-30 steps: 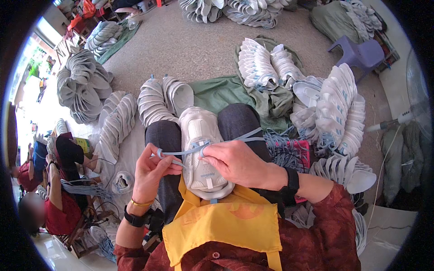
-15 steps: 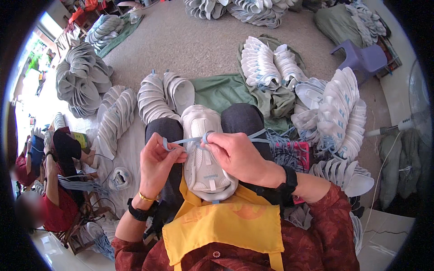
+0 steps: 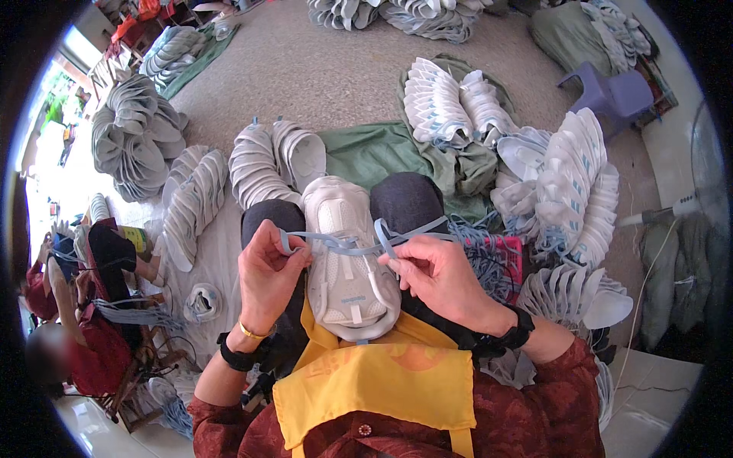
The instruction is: Insert and thread blue laces into a white athletic shoe upper.
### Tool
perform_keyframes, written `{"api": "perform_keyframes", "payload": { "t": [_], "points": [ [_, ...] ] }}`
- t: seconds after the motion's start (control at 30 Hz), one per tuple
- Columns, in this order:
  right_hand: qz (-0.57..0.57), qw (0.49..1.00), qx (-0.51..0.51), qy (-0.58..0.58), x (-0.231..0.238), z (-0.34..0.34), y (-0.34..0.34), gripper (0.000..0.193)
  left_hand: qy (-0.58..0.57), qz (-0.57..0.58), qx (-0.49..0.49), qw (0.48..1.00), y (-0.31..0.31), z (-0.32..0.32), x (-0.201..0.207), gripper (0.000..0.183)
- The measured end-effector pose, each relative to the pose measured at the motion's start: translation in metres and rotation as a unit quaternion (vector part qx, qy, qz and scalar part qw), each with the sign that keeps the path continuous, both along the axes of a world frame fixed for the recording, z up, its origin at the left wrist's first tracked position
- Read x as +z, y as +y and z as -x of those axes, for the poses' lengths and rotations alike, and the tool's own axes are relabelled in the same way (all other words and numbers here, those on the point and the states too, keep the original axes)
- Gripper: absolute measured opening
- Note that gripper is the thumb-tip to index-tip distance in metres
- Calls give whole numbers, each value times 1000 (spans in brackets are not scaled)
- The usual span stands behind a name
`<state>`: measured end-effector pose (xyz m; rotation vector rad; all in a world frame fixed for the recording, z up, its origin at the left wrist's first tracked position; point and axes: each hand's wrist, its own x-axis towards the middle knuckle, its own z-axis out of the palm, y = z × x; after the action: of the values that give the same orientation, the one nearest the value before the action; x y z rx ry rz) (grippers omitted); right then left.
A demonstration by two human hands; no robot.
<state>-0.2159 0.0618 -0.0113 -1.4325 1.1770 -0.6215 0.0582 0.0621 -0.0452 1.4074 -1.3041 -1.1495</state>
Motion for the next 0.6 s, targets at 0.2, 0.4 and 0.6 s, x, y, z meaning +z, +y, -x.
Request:
{"api": "perform_keyframes", "payload": {
  "t": [0.2,0.4,0.6],
  "points": [
    [-54,998,-5,-35,-16,1,-6,23,-111,69,-21,991,-4,8,18,31],
    [-71,990,-40,-111,-17,-5,-22,27,-171,102,-20,980,-5,13,19,31],
    [-68,997,-23,-35,-15,-5,-23,25,-151,81,11,985,-3,11,8,32]
  ]
}}
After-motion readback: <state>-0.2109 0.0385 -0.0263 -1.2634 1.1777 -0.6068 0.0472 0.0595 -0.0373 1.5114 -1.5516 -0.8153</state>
